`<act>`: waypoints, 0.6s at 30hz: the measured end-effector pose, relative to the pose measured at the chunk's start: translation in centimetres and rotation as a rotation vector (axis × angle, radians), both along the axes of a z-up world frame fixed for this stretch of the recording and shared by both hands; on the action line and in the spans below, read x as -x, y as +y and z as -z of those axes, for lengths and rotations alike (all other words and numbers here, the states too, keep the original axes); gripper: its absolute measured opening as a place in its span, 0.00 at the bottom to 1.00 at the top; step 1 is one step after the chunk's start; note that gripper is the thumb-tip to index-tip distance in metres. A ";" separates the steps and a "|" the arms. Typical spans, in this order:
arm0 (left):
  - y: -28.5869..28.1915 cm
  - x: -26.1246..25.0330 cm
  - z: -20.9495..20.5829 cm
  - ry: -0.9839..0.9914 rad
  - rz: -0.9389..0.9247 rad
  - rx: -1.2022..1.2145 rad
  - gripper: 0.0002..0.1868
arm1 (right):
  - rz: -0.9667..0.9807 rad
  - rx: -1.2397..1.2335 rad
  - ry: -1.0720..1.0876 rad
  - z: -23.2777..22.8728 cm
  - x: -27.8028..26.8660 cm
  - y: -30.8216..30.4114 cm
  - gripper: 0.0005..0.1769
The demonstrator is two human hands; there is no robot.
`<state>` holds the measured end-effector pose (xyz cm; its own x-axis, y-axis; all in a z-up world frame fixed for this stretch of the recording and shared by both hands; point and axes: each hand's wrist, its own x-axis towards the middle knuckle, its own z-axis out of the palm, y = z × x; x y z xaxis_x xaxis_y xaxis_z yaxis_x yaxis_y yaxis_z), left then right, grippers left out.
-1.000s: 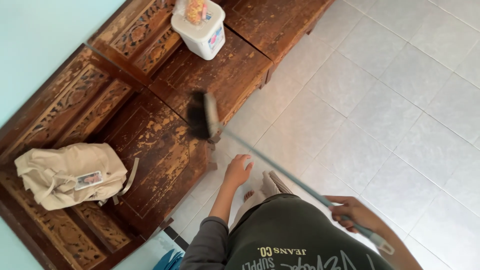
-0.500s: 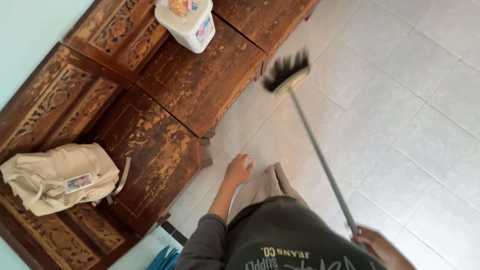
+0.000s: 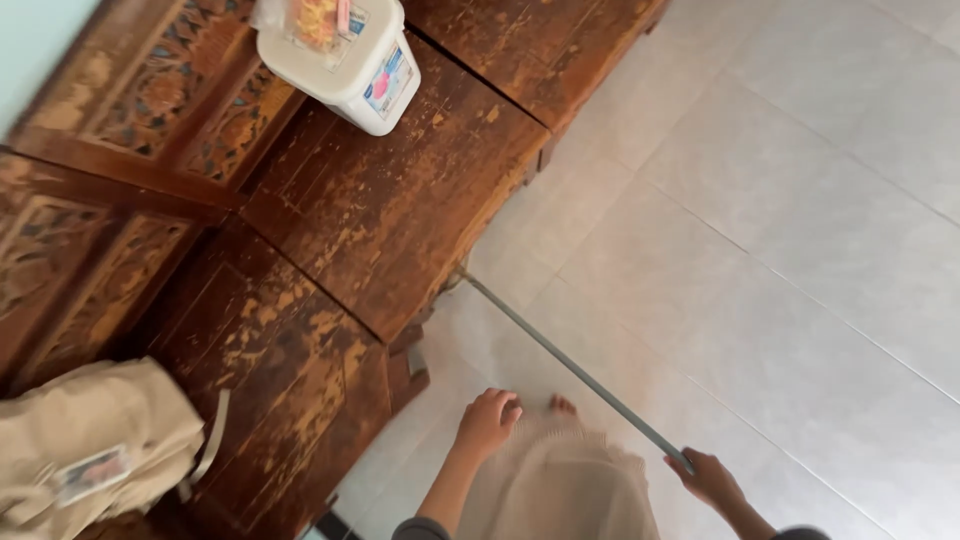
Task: Sweep the floors of a home using a broom, moving through various rooms including the kitchen and bedroom.
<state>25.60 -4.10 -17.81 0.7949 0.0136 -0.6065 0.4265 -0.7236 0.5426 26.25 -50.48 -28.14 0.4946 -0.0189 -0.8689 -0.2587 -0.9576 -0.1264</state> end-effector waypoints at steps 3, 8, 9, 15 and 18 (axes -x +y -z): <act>1.5 -2.9 4.6 -0.054 -0.033 0.012 0.19 | -0.078 -0.071 0.007 12.4 -4.6 3.5 0.30; 4.1 -2.9 13.8 -0.077 -0.162 0.048 0.18 | -0.265 -0.310 -0.287 30.3 -12.7 14.4 0.32; 4.3 -2.7 15.5 -0.072 -0.161 0.046 0.18 | -0.262 -0.312 -0.282 30.8 -14.0 18.8 0.32; 3.9 -1.5 20.9 -0.009 -0.163 0.059 0.18 | -0.252 -0.278 -0.203 32.7 -16.9 27.9 0.32; 3.1 -2.5 19.1 -0.018 -0.198 0.091 0.18 | -0.351 -0.173 -0.218 31.8 -16.1 20.4 0.37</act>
